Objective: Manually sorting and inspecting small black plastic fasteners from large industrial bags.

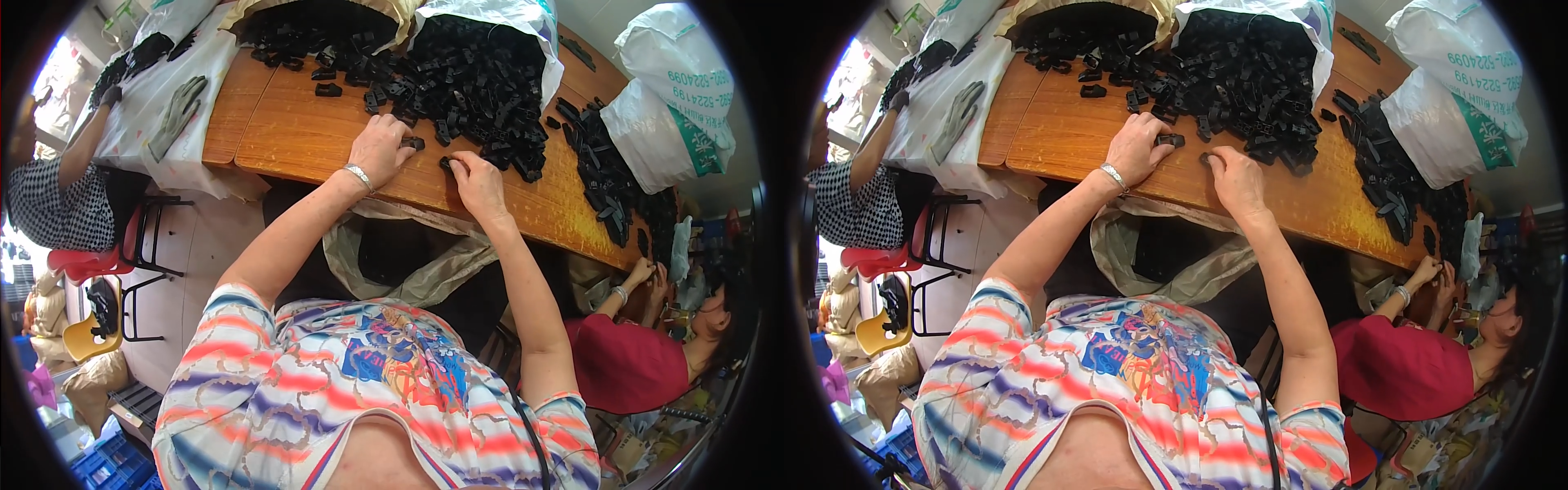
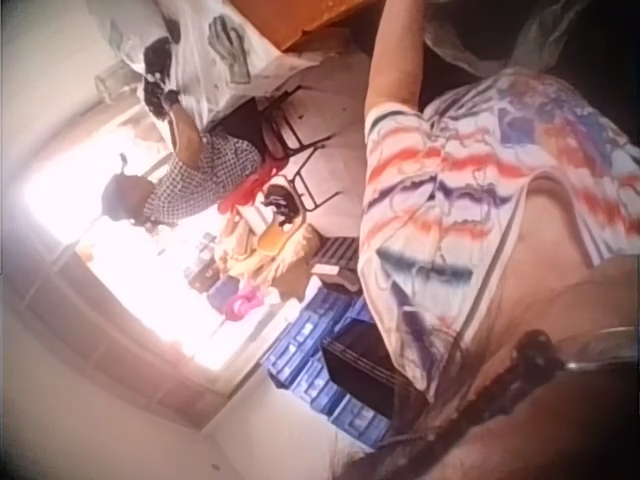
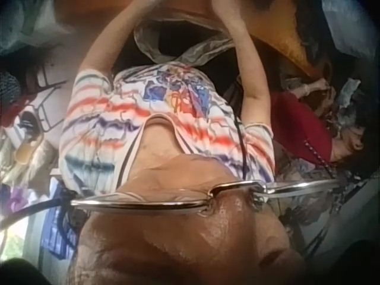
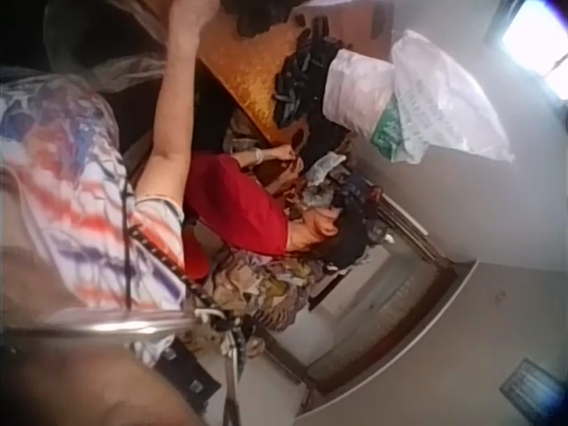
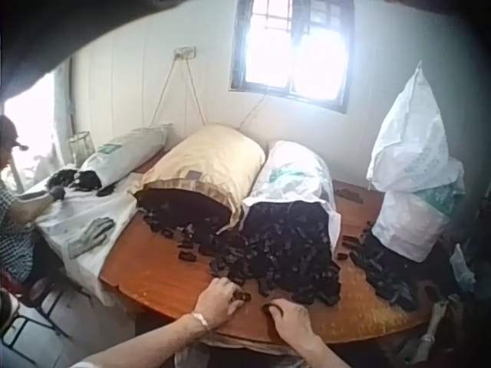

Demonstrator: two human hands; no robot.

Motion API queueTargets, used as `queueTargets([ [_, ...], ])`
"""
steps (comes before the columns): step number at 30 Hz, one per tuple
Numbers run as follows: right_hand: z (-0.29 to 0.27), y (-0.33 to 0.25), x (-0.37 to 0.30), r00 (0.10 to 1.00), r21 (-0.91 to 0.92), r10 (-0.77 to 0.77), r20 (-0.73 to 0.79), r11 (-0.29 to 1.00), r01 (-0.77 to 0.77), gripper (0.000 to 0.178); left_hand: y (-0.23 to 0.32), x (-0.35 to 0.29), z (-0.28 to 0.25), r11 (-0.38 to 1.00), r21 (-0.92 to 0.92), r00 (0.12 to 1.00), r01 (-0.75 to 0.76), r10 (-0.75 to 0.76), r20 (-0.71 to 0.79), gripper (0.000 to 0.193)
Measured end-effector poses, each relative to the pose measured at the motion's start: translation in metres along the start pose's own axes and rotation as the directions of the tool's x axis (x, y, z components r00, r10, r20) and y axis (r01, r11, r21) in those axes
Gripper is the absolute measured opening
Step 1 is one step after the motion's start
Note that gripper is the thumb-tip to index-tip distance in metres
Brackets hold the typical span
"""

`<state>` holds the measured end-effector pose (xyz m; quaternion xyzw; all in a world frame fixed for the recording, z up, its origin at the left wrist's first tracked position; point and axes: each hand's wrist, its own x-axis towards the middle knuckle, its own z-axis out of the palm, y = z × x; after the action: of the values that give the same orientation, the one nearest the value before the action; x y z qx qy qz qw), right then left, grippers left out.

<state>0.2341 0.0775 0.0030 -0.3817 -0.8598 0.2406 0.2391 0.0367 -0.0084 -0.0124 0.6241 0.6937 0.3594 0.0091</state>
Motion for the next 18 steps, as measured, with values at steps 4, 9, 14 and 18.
queueTargets([
  [4, -0.004, -0.007, -0.003, 0.997, -0.050, 0.057, 0.043, 0.997, -0.054, 0.022, 0.002, -0.003, -0.004, 0.998, -0.054, 0.999, -0.014, 0.015, 0.031, 0.019],
  [9, -0.006, -0.008, -0.007, 0.996, -0.179, -0.062, 0.066, 0.981, 0.073, 0.021, 0.000, -0.010, -0.010, 0.969, -0.039, 0.968, -0.245, 0.242, -0.065, 0.016],
  [14, -0.006, -0.017, -0.007, 0.997, -0.216, -0.075, 0.026, 0.973, 0.078, 0.022, -0.006, -0.022, -0.011, 0.915, -0.003, 0.915, -0.403, 0.403, -0.007, 0.018],
  [18, -0.005, -0.028, -0.004, 0.992, -0.131, -0.120, -0.032, 0.985, 0.115, 0.022, 0.000, -0.025, -0.017, 0.938, -0.062, 0.939, -0.342, 0.339, -0.057, 0.021],
])
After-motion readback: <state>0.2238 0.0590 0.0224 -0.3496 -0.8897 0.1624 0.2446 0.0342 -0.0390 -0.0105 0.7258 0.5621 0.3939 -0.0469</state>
